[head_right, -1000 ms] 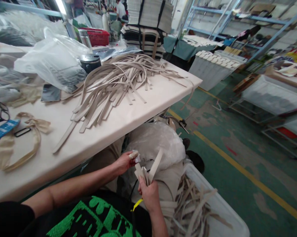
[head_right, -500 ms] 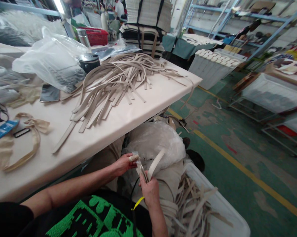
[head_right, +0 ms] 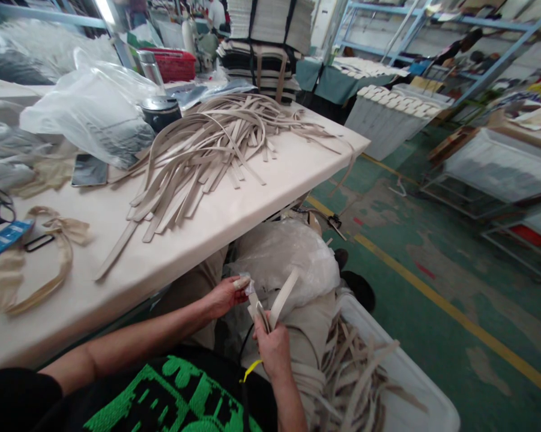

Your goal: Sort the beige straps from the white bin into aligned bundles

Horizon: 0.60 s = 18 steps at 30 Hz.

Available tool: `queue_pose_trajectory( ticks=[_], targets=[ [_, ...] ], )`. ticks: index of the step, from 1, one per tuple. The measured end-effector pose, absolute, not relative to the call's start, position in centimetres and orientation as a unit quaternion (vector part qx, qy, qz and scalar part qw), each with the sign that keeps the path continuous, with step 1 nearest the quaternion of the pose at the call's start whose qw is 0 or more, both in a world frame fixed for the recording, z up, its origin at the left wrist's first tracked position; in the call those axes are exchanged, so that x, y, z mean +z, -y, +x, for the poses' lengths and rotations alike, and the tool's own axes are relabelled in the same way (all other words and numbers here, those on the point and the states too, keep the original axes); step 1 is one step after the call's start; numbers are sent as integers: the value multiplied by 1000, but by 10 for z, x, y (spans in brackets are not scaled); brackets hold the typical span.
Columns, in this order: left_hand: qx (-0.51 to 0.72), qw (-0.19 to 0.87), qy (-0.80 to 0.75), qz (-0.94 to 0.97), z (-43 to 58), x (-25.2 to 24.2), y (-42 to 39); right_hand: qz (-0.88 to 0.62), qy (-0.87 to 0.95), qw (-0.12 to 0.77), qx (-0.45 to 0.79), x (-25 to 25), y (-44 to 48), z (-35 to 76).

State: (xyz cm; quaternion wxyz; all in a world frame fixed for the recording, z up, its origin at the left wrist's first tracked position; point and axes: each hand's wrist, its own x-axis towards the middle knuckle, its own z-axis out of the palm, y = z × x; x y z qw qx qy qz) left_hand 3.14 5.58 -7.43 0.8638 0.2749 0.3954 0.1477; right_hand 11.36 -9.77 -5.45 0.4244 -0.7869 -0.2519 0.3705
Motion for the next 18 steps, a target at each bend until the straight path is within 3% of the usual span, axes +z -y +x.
queue_pose_trajectory(
  ticks=[18],
  targets=[
    [98,825,-325,452,24,-80,-51,-795,245,422,360,-62,94,115]
  ],
)
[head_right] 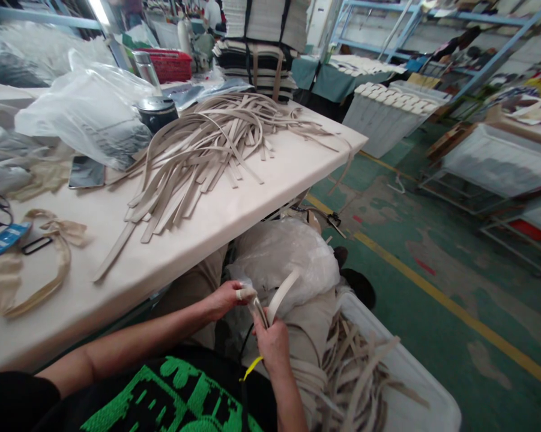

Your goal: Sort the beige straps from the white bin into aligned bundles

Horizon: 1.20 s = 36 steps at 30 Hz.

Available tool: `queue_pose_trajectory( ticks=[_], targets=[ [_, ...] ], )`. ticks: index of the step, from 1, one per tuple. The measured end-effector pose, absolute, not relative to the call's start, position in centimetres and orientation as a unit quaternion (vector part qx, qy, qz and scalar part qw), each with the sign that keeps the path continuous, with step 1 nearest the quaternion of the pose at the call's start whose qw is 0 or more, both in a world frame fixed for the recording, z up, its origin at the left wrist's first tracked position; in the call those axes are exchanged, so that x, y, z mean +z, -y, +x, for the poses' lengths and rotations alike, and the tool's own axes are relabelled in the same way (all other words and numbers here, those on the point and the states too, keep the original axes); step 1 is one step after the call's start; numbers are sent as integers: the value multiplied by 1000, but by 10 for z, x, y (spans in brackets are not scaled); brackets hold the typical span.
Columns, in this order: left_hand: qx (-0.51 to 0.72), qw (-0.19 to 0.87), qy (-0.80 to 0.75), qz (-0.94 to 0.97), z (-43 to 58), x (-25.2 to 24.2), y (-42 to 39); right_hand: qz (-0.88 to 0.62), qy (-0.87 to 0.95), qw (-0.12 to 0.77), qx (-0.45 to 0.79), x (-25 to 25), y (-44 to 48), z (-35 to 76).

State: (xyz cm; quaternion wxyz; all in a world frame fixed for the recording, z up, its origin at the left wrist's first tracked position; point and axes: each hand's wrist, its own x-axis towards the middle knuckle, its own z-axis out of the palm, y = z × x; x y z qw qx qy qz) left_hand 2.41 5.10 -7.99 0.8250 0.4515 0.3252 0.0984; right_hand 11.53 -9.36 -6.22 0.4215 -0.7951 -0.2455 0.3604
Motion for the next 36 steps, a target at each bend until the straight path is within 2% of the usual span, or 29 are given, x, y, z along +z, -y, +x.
queue_pose_trajectory(
  ticks=[5,10,16,22,28,30,34,36],
  targets=[
    [91,799,-249,540,21,-58,-48,-764,181,461,414,-62,92,114],
    [78,810,-202,545,21,-42,-43,-612,65,540,574,-59,94,126],
    [36,829,-138,541,15,-29,-40,-528,81,508,676,-55,90,138],
    [87,807,-174,558,10,-33,-43,-605,67,556,567,-75,83,134],
    [99,805,-306,498,12,-50,-44,-622,64,628,463,-89,94,150],
    [95,814,-348,456,12,-55,-44,-625,152,597,479,-82,102,157],
    [85,833,-381,392,11,-64,-46,-726,318,392,467,-60,116,158],
    [88,835,-389,379,10,-68,-47,-754,365,318,444,-51,123,152]
  ],
)
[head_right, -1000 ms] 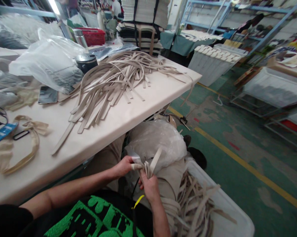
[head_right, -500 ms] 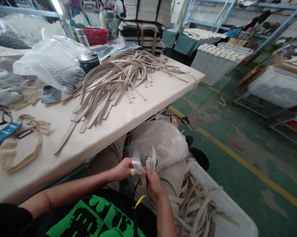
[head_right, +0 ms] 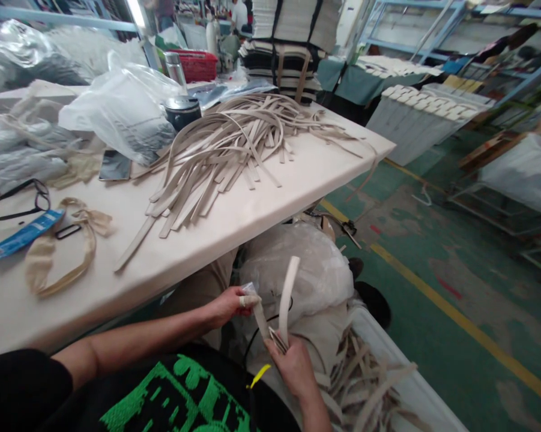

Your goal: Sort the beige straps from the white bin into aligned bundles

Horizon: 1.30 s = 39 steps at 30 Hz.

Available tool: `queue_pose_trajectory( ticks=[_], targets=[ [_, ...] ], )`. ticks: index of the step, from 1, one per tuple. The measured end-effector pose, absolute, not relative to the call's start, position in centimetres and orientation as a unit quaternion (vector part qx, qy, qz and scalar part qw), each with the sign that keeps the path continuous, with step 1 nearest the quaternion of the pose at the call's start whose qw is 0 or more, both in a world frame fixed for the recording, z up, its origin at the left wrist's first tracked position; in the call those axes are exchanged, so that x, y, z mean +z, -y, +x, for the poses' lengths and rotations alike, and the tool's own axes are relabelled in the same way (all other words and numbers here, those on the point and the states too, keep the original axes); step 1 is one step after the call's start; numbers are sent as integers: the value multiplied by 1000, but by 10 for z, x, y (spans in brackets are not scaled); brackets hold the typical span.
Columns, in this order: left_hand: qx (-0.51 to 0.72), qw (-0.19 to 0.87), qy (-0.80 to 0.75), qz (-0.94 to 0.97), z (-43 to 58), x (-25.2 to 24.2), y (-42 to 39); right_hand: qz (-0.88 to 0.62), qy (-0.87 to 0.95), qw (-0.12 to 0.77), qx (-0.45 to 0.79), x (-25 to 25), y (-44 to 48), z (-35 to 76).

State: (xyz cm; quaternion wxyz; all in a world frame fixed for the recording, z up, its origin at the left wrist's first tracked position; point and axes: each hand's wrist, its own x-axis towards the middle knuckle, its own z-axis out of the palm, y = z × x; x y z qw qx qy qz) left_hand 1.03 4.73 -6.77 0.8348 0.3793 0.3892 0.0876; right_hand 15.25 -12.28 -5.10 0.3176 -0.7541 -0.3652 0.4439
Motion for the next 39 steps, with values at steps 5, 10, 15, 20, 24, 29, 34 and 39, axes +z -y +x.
queue_pose_trajectory(
  ticks=[5,10,15,20,24,29,34,39],
  targets=[
    [92,843,-420,323,10,-76,-43,-738,396,289,463,-40,131,141],
    [19,869,-410,278,11,-81,-15,-768,350,299,445,-31,112,141],
    [49,855,-412,312,12,-78,-18,-739,388,278,475,-19,113,150],
    [88,854,-434,272,8,-68,-29,-771,366,245,460,-17,129,154],
    [38,865,-390,314,10,-59,-12,-767,400,240,440,-11,114,149],
    [99,848,-428,297,13,-53,-20,-762,406,230,449,1,119,156],
    [75,855,-418,297,12,-55,-16,-784,402,234,411,0,122,155],
    [83,856,-404,312,17,-51,-16,-784,401,226,417,-5,119,154]
  ],
)
